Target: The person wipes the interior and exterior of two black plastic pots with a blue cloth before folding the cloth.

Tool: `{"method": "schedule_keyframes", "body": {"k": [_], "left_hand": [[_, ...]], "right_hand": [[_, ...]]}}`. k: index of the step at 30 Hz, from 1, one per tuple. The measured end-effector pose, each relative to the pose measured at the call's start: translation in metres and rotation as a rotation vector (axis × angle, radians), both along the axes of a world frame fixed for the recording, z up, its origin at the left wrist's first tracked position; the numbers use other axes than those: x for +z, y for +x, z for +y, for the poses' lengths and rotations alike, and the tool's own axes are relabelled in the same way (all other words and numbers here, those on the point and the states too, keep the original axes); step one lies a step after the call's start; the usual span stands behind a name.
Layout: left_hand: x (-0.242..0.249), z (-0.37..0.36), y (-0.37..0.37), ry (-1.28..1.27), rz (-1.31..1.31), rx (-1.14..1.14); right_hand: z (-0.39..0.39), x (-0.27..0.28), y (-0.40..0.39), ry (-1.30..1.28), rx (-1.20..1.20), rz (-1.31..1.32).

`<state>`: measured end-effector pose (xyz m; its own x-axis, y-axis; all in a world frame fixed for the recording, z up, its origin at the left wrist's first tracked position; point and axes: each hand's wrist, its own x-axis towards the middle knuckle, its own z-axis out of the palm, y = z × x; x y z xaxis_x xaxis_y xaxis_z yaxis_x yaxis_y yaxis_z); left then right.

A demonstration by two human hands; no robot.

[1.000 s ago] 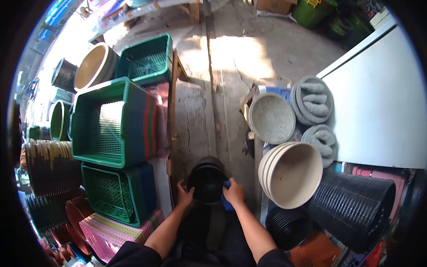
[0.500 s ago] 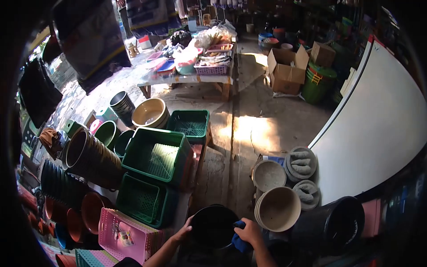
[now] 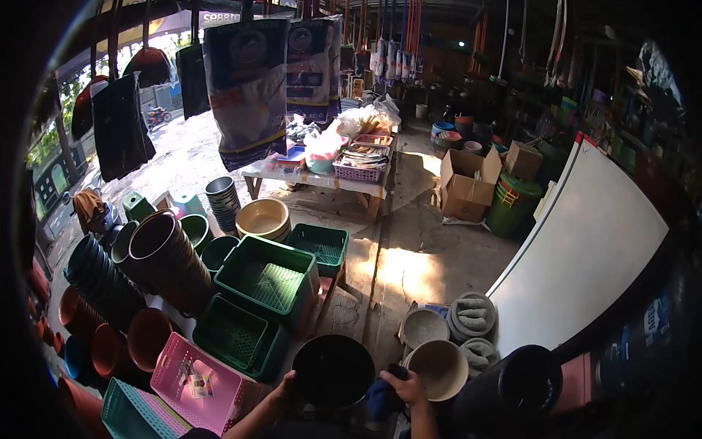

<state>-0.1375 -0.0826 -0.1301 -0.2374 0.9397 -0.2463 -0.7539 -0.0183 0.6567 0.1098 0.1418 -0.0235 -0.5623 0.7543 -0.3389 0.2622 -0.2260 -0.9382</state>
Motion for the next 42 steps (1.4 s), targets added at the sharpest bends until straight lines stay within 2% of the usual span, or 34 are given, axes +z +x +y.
{"method": "schedule_keyframes", "body": {"k": [1,2,3,5,7,9,10,12,13,15,17,18,20,21,23,24,26,27,29,30,32,33,35,36,38,39,41,42], "left_hand": [[0.012,0.008,-0.001,0.068,0.048,0.068],[0.023,0.014,-0.002,0.133,0.096,0.136],[0.029,0.016,0.001,0.196,0.144,0.203],[0.037,0.014,0.009,0.144,0.161,0.285],[0.047,0.012,0.017,0.09,0.179,0.367],[0.056,0.013,0.023,0.017,0.245,0.393],[0.055,0.016,0.025,0.019,0.249,0.388],[0.05,0.022,0.032,0.026,0.352,0.404],[0.045,0.025,0.033,0.026,0.357,0.393],[0.036,0.033,0.034,0.119,0.578,0.384],[0.057,0.034,0.039,0.133,0.602,0.357],[0.065,0.033,0.04,0.141,0.569,0.354],[0.063,0.03,0.031,0.149,0.51,0.372],[0.06,0.029,0.021,0.149,0.515,0.369],[0.055,0.024,0.012,0.099,0.637,0.361],[0.06,0.023,0.014,0.068,0.67,0.351],[0.059,0.024,0.014,0.06,0.725,0.35],[0.059,0.026,0.012,0.057,0.783,0.353],[0.059,0.032,0.012,0.065,0.761,0.354],[0.059,0.034,0.012,0.074,0.739,0.35],[0.054,0.04,0.006,0.098,0.692,0.33],[0.058,0.042,0.004,0.122,0.652,0.306],[0.065,0.042,0.001,0.148,0.56,0.309],[0.072,0.042,0.0,0.174,0.473,0.311],[0.087,0.037,-0.004,0.153,0.436,0.29],[0.09,0.035,-0.007,0.135,0.403,0.268],[0.082,0.035,-0.014,0.133,0.476,0.264],[0.073,0.037,-0.02,0.109,0.638,0.261]], "right_hand": [[-0.001,0.01,-0.001,-0.207,-0.152,0.155],[0.01,-0.007,0.006,-0.299,-0.27,0.23],[0.007,0.003,0.005,-0.294,-0.265,0.23],[-0.004,0.036,0.001,-0.488,-0.254,0.597],[-0.011,0.034,-0.008,-0.452,-0.199,0.646],[-0.021,0.005,-0.027,-0.177,-0.304,0.64],[-0.034,0.009,-0.043,0.078,-0.291,0.579],[-0.047,-0.011,-0.067,0.528,-0.051,0.385],[-0.063,-0.001,-0.079,0.53,-0.006,0.365],[-0.08,0.002,-0.099,0.532,0.034,0.348],[-0.08,-0.019,-0.115,0.407,0.391,0.24],[-0.079,-0.017,-0.118,0.408,0.392,0.247],[-0.071,-0.012,-0.12,0.341,0.765,0.125],[-0.067,-0.006,-0.121,0.341,0.762,0.13],[-0.06,0.008,-0.117,0.674,1.145,-0.321],[-0.055,0.011,-0.115,0.669,1.143,-0.324],[-0.047,0.016,-0.115,0.825,1.168,-0.675],[-0.045,0.017,-0.117,0.826,1.169,-0.673],[-0.041,0.016,-0.12,1.019,1.055,-0.676],[-0.038,0.005,-0.124,1.018,1.062,-0.679],[-0.031,-0.023,-0.136,0.881,0.995,-0.408],[-0.034,-0.017,-0.137,0.879,0.997,-0.412],[-0.043,-0.005,-0.136,0.818,0.88,0.099],[-0.042,-0.003,-0.134,0.816,0.881,0.096],[-0.037,-0.002,-0.126,0.758,1.04,0.044],[-0.033,0.015,-0.125,0.753,1.037,0.045],[-0.017,0.058,-0.126,0.784,1.459,-0.683],[-0.017,0.082,-0.125,0.891,1.463,-0.809]]}}
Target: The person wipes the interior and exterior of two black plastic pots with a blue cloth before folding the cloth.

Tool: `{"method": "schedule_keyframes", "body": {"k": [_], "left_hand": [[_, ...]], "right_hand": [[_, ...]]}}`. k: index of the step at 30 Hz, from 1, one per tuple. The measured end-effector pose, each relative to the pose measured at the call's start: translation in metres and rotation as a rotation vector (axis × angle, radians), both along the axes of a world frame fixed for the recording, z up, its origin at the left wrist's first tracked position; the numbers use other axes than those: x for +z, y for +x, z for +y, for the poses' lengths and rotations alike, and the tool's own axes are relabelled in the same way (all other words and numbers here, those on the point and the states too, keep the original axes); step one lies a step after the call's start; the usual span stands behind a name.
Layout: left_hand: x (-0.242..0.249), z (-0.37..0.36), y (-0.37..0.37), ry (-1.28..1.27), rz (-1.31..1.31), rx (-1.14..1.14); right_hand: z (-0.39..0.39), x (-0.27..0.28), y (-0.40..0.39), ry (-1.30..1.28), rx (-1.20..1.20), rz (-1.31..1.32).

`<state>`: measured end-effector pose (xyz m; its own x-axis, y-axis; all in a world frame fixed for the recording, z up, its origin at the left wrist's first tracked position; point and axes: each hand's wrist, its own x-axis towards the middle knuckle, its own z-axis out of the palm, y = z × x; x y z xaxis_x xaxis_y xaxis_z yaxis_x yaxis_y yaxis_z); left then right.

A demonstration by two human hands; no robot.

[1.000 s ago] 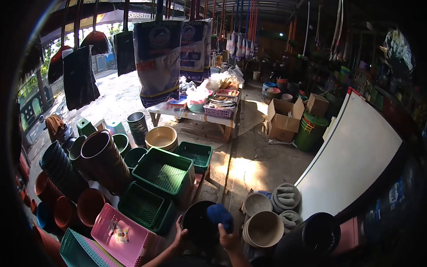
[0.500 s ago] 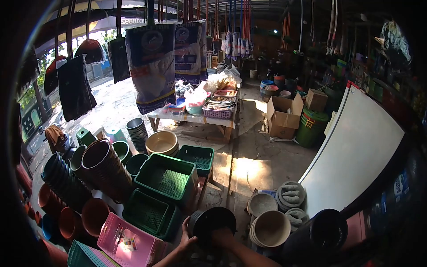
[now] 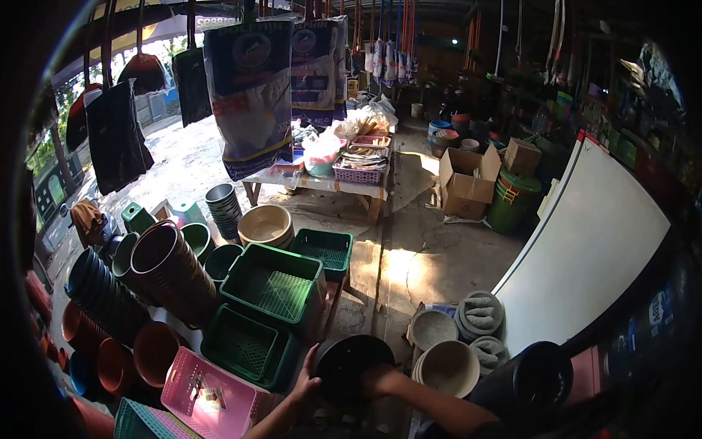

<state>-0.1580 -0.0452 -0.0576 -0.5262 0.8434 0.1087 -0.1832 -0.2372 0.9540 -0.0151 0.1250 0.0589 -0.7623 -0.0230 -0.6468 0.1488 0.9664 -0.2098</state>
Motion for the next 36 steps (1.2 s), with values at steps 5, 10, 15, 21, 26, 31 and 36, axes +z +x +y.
{"method": "schedule_keyframes", "body": {"k": [5,10,15,21,26,31,36], "left_hand": [[0.047,0.014,-0.001,-0.043,-0.082,-0.103],[0.065,0.022,-0.002,0.023,-0.198,-0.167],[0.024,0.026,-0.006,0.007,-0.06,-0.065],[0.002,0.02,0.018,-0.013,-0.052,-0.07],[0.022,0.017,0.039,0.033,-0.096,-0.134],[0.047,0.005,0.042,0.081,-0.487,-0.057],[0.052,-0.011,0.031,-0.032,-0.804,-0.149]], "right_hand": [[0.052,-0.079,0.012,0.519,0.198,0.832],[0.057,-0.075,0.002,0.481,0.244,0.467],[-0.008,-0.029,0.011,0.116,0.032,0.222],[-0.065,-0.034,0.019,-0.935,-0.808,0.523],[-0.051,-0.012,0.004,-1.886,-1.566,0.659],[-0.014,0.038,0.044,-1.977,-1.511,1.414],[-0.008,0.02,0.099,-1.14,-1.511,1.716]]}}
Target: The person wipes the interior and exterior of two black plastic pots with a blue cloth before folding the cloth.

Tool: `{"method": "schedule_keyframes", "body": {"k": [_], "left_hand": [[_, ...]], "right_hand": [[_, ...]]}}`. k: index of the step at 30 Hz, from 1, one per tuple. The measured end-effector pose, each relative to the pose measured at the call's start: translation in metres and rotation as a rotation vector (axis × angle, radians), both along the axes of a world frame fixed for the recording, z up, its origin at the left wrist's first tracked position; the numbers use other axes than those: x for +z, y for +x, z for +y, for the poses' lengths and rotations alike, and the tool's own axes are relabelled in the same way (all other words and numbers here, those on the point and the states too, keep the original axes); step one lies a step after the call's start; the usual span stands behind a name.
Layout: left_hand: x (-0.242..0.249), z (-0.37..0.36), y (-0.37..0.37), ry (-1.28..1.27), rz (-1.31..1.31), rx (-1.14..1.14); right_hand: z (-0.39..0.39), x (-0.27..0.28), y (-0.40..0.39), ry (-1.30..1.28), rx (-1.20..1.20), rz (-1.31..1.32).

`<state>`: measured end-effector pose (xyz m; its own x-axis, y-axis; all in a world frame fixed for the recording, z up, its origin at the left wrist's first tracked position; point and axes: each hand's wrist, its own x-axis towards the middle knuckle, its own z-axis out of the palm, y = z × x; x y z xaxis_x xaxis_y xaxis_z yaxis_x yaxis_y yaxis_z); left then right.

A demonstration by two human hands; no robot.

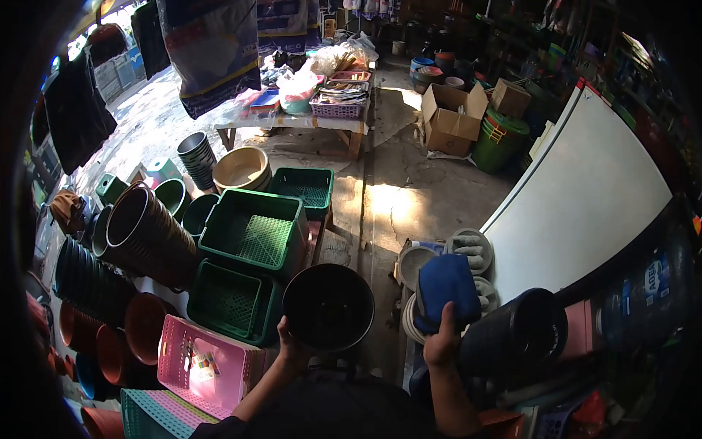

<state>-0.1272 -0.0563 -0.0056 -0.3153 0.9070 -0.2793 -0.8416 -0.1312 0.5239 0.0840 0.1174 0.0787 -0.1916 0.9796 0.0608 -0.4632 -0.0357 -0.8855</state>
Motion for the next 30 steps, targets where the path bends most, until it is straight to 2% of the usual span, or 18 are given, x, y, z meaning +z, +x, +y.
{"method": "schedule_keyframes", "body": {"k": [1,3,4,6,7,9,13,14,16,18,19,21,23,25,26,28,29,30], "left_hand": [[-0.001,0.0,0.0,0.001,-0.003,0.005],[-0.003,0.0,0.001,0.004,-0.08,-0.007],[-0.007,0.003,0.002,0.004,-0.081,-0.015],[-0.018,0.005,0.007,0.036,-0.041,-0.05],[-0.018,0.006,0.01,0.035,-0.04,-0.063],[-0.015,0.008,0.014,0.073,-0.047,-0.105],[-0.009,0.003,0.016,0.02,0.013,-0.203],[-0.01,0.002,0.014,-0.026,0.096,-0.223],[-0.014,0.002,0.015,-0.069,0.18,-0.245],[-0.021,0.007,0.016,-0.29,1.358,0.323],[0.002,0.005,0.018,-0.286,1.359,0.324],[0.077,-0.001,0.024,-0.155,2.181,-0.152],[0.082,0.006,0.032,-0.074,2.174,-0.213],[0.063,0.016,0.03,-0.06,1.951,-0.862],[0.05,0.015,0.029,-0.052,1.962,-0.853],[0.032,0.011,0.021,-0.02,1.903,-0.501],[0.033,0.014,0.017,-0.015,1.914,-0.496],[0.041,0.016,0.014,-0.246,1.691,-0.45]], "right_hand": [[-0.005,-0.005,0.011,0.097,-0.03,-0.22],[0.0,-0.077,0.047,1.149,-0.118,-1.186],[-0.009,-0.061,0.028,1.301,-0.075,-1.142],[-0.044,-0.017,-0.013,0.016,0.304,-0.624],[-0.049,-0.017,-0.025,0.011,0.293,-0.622],[-0.048,-0.026,-0.039,0.491,0.157,-0.481],[-0.037,-0.074,-0.023,0.454,0.125,-0.577],[-0.034,-0.085,-0.018,0.44,0.11,-0.582],[-0.031,-0.087,-0.012,0.427,0.091,-0.588],[-0.027,-0.085,-0.008,0.273,0.178,-0.515],[-0.026,-0.087,-0.008,0.275,0.176,-0.513],[-0.027,-0.095,-0.007,0.464,0.073,-0.775],[-0.031,-0.089,-0.014,0.431,0.128,-0.762],[-0.03,-0.077,-0.023,0.412,0.174,-0.747],[-0.029,-0.069,-0.027,0.399,0.23,-0.645],[-0.028,-0.054,-0.03,0.392,0.33,-0.488],[-0.031,-0.042,-0.028,0.4,0.324,-0.481],[-0.037,-0.022,-0.026,0.673,0.364,-0.785]]}}
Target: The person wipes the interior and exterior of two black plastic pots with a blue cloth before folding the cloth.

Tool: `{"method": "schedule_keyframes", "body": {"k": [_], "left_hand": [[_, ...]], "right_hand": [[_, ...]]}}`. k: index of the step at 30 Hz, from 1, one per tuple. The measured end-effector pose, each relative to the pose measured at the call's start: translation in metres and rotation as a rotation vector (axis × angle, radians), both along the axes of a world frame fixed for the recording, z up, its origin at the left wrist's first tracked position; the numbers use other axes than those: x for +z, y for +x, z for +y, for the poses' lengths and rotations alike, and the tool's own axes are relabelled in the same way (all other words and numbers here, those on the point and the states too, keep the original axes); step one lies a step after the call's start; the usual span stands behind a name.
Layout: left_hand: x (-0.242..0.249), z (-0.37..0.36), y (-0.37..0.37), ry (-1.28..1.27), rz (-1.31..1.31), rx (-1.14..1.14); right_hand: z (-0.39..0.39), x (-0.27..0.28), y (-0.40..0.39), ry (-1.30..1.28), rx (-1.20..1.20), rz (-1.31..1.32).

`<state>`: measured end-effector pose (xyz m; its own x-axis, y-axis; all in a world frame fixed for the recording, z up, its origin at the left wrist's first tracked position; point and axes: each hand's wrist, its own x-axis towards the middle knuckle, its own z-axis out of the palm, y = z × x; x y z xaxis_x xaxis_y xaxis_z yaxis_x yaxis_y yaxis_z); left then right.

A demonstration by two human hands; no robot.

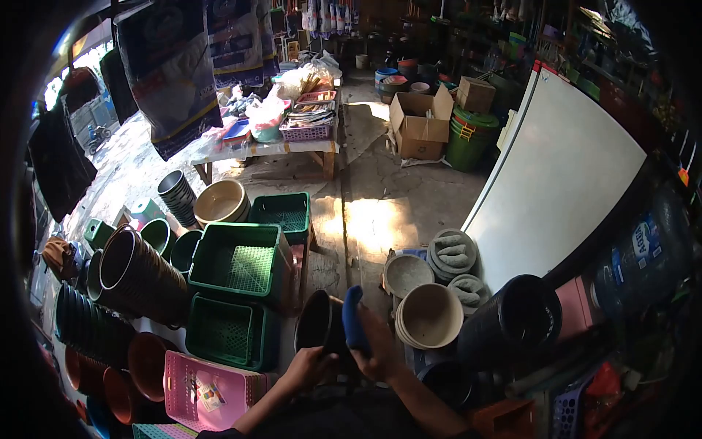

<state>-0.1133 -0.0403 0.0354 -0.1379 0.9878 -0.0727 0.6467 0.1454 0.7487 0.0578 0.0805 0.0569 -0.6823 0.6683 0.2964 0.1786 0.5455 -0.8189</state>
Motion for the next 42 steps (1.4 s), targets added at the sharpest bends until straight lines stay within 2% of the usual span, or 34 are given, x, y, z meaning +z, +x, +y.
{"method": "schedule_keyframes", "body": {"k": [1,2,3,5,6,8,10,12,13,14,15,17,19,21,22,23,24,25,27,28,29,30,31,33,36,37,38,39,41,42], "left_hand": [[0.006,0.002,-0.005,-0.118,-0.172,0.217],[-0.054,0.001,-0.023,-0.076,-0.317,0.238],[-0.049,0.002,-0.024,-0.07,-0.312,0.239],[-0.026,0.003,-0.017,0.23,-1.035,0.288],[-0.006,0.001,-0.019,0.069,-0.995,0.299],[0.01,0.001,-0.012,0.097,-1.038,0.276],[0.011,0.001,-0.012,0.125,-1.076,0.254],[-0.001,-0.009,-0.021,0.1,-0.946,0.017],[-0.009,-0.015,-0.031,0.096,-0.94,0.016],[-0.018,-0.023,-0.042,0.01,-0.801,-0.081],[-0.024,-0.029,-0.048,-0.072,-0.66,-0.175],[-0.027,-0.036,-0.049,-0.03,-0.675,-0.113],[-0.016,-0.034,-0.045,0.022,-0.684,-0.052],[0.011,-0.023,-0.023,0.257,-1.041,0.357],[0.011,-0.018,-0.023,0.267,-1.037,0.366],[0.009,-0.014,-0.023,0.271,-1.203,0.531],[0.008,-0.009,-0.023,0.283,-1.369,0.698],[0.011,-0.003,-0.022,0.312,-1.371,0.708],[0.019,0.011,-0.021,0.483,-1.708,0.626],[0.031,0.018,-0.019,0.515,-1.852,0.541],[0.028,0.024,-0.022,0.54,-1.851,0.542],[0.021,0.031,-0.027,0.572,-1.899,0.485],[0.016,0.035,-0.031,0.597,-1.946,0.428],[0.024,0.041,-0.031,0.577,-1.943,0.474],[0.029,0.047,-0.025,0.591,-1.853,0.562],[0.016,0.049,-0.024,0.573,-1.548,0.792],[0.016,0.05,-0.022,0.543,-1.226,0.992],[0.019,0.047,-0.019,0.538,-1.227,0.991],[0.051,0.038,-0.012,0.458,-0.925,0.972],[0.039,0.036,-0.018,0.454,-0.925,0.97]], "right_hand": [[-0.005,0.015,0.001,0.305,0.056,-0.267],[-0.013,0.019,0.0,0.478,0.147,-0.474],[-0.02,0.016,-0.004,0.484,0.147,-0.468],[-0.033,0.009,-0.01,0.521,0.377,-0.46],[-0.032,0.008,-0.013,0.524,0.379,-0.462],[-0.029,0.005,-0.017,0.636,0.379,-0.36],[-0.012,0.023,-0.024,0.627,0.362,-0.362],[0.009,0.037,-0.032,0.611,0.343,-0.363],[0.023,0.038,-0.036,0.413,0.35,-0.193],[0.035,0.036,-0.039,0.214,0.353,-0.022],[0.044,0.034,-0.038,0.211,0.352,-0.018],[0.062,0.026,-0.031,-0.909,0.272,-0.202],[0.084,-0.034,-0.024,-0.85,0.253,-0.09],[0.09,-0.051,-0.022,-0.788,0.245,0.014],[0.09,-0.048,-0.021,-1.295,0.391,0.238],[0.089,-0.046,-0.022,-1.801,0.53,0.465],[0.082,-0.055,-0.028,-1.634,0.314,0.492],[0.073,-0.058,-0.036,-1.627,0.336,0.47],[0.048,-0.067,-0.051,-1.293,0.293,0.928],[0.049,-0.129,-0.031,-1.293,0.314,0.913],[0.043,-0.196,-0.02,-0.978,0.035,0.769],[0.034,-0.23,-0.067,-0.651,-0.227,0.619],[0.023,-0.217,-0.069,-0.652,-0.216,0.617],[-0.009,-0.144,-0.063,0.45,-0.216,0.234],[-0.013,-0.081,-0.071,0.552,-0.24,0.376],[-0.01,-0.078,-0.069,0.552,-0.242,0.373],[-0.007,-0.075,-0.066,0.737,-0.131,0.234],[-0.004,-0.072,-0.064,0.916,-0.017,0.091],[-0.002,-0.034,-0.063,0.943,0.016,0.041],[-0.001,-0.011,-0.063,0.969,0.056,-0.009]]}}
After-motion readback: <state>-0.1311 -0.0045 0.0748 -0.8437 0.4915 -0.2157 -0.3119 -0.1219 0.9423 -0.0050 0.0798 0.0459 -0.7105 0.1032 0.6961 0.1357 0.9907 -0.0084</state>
